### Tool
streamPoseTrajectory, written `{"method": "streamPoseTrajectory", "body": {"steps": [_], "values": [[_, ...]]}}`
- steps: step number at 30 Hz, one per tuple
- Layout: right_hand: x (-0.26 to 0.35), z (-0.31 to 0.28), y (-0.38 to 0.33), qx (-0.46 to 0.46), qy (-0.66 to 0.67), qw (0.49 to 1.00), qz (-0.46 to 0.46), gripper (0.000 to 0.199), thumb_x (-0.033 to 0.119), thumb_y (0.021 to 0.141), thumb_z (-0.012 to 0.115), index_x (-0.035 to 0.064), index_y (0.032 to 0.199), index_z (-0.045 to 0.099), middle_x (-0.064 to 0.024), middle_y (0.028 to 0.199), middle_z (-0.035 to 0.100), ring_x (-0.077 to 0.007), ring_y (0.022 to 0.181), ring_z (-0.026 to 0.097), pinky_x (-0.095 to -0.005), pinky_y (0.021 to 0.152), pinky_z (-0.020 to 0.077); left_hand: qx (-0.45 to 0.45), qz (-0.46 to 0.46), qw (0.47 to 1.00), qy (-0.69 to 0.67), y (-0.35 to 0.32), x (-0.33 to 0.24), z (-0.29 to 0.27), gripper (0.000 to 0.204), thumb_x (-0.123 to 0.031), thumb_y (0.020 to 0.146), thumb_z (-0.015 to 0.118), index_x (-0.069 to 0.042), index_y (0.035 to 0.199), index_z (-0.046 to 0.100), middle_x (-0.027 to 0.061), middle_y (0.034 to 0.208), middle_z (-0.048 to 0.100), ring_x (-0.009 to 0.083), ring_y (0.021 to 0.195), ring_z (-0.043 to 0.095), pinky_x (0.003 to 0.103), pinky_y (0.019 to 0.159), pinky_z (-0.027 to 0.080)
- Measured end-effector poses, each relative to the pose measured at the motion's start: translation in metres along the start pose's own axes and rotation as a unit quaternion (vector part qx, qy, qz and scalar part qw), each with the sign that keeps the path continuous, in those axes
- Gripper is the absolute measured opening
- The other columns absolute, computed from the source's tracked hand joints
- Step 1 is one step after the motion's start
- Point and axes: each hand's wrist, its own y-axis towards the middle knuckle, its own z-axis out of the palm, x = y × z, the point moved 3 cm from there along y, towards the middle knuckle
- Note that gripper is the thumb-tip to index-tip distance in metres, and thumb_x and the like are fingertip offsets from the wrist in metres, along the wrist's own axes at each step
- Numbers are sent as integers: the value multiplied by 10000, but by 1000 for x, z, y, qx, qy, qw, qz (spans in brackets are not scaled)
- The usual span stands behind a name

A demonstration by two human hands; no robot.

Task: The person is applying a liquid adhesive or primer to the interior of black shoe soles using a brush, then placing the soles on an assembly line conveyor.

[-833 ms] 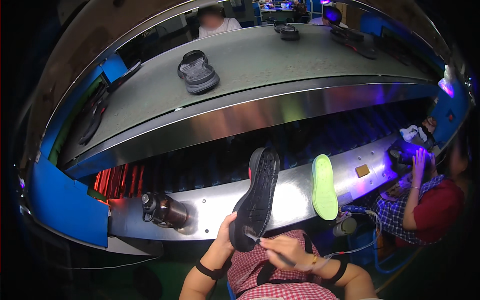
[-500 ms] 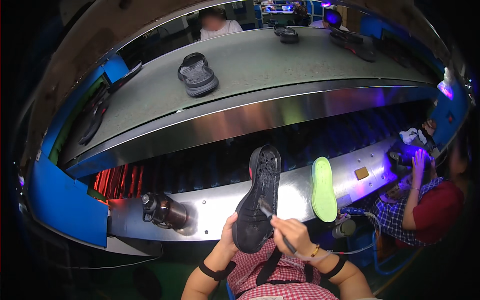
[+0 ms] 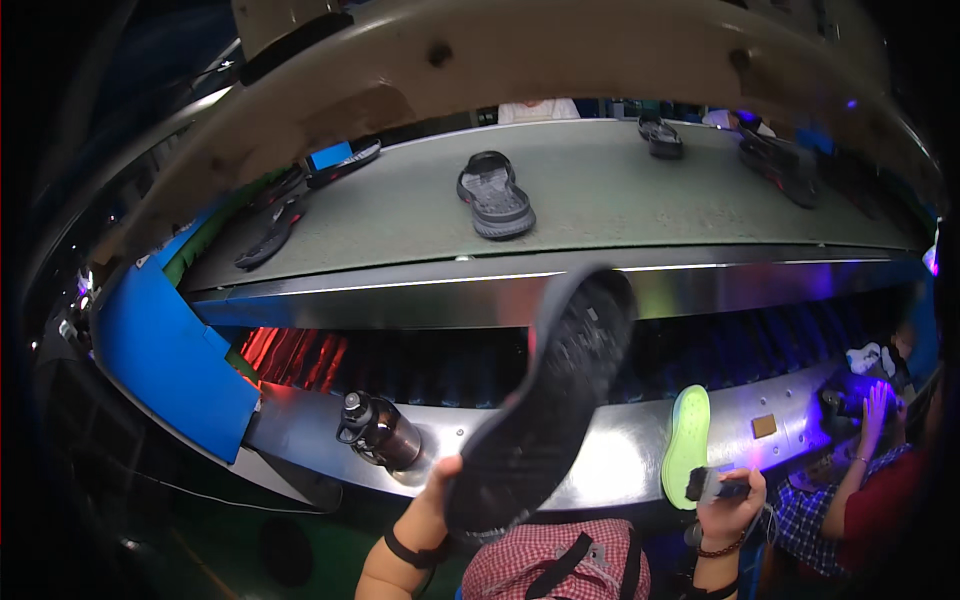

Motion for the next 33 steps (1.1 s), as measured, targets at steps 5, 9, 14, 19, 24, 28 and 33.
{"method": "streamPoseTrajectory", "body": {"steps": [5, 9, 14, 19, 24, 28, 33], "values": [[-4, -19, 6, -81, 2, 990, 117, 366, 361, 909, 489, 37, 834, 643, -147, 755, 660, -260, 627, 611, -371, 567, 504, 156, 197, 967, -35, 92, -112, 26, 886, -722, 839, 377, -81, 1447, 303, 175, 1453, 355, 375, 1330, 353, 629, 1016, 329], [-11, -39, 9, -128, 19, 985, 114, 369, 380, 892, 507, 43, 822, 639, -142, 752, 661, -255, 597, 596, -354, 560, 502, -96, 337, 881, -318, 144, -190, -6, 946, -766, 834, 263, -30, 1428, 301, 185, 1485, 292, 350, 1393, 238, 544, 1134, 147], [-9, -57, 13, -29, 10, 985, 170, 246, 265, 893, 555, 41, 934, 648, -95, 853, 679, -188, 689, 638, -288, 591, 503, 307, -76, -356, -880, 192, -198, -6, 790, -482, 893, 513, -39, 1466, 199, 218, 1454, 298, 309, 1360, 277, 450, 1122, 212], [-17, -61, 8, -12, 64, 970, 236, 269, 244, 912, 545, 13, 1031, 615, -120, 987, 638, -224, 866, 585, -340, 759, 459, 233, -330, -531, -745, 215, -170, 6, 775, -373, 849, 632, 10, 1427, 286, 279, 1455, 289, 366, 1380, 267, 405, 1120, 248], [-25, -60, 2, 18, 123, 946, 298, 312, 223, 932, 535, -15, 1127, 583, -146, 1121, 597, -260, 1044, 531, -391, 928, 416, 195, -376, -411, -807, 216, -167, 19, 419, -241, 785, 722, -30, 1114, 570, 244, 1261, 502, 387, 1209, 456, 432, 1038, 357], [-31, -66, 4, 36, 235, 909, 341, 314, 174, 936, 531, -33, 1170, 555, -165, 1158, 575, -283, 1078, 507, -414, 978, 405, 99, -534, -415, -731, 189, -161, 40, 211, -163, 777, 721, -34, 880, 589, 177, 1052, 596, 356, 1109, 505, 432, 975, 385], [-38, -86, 5, -128, 151, 926, 323, 322, 135, 944, 519, -41, 1213, 509, -157, 1119, 550, -263, 1011, 496, -407, 929, 426, 191, -661, -524, -503, 116, -118, 35, 173, -98, 847, 619, -34, 991, 546, 110, 1072, 558, 250, 1030, 507, 378, 945, 384]]}}
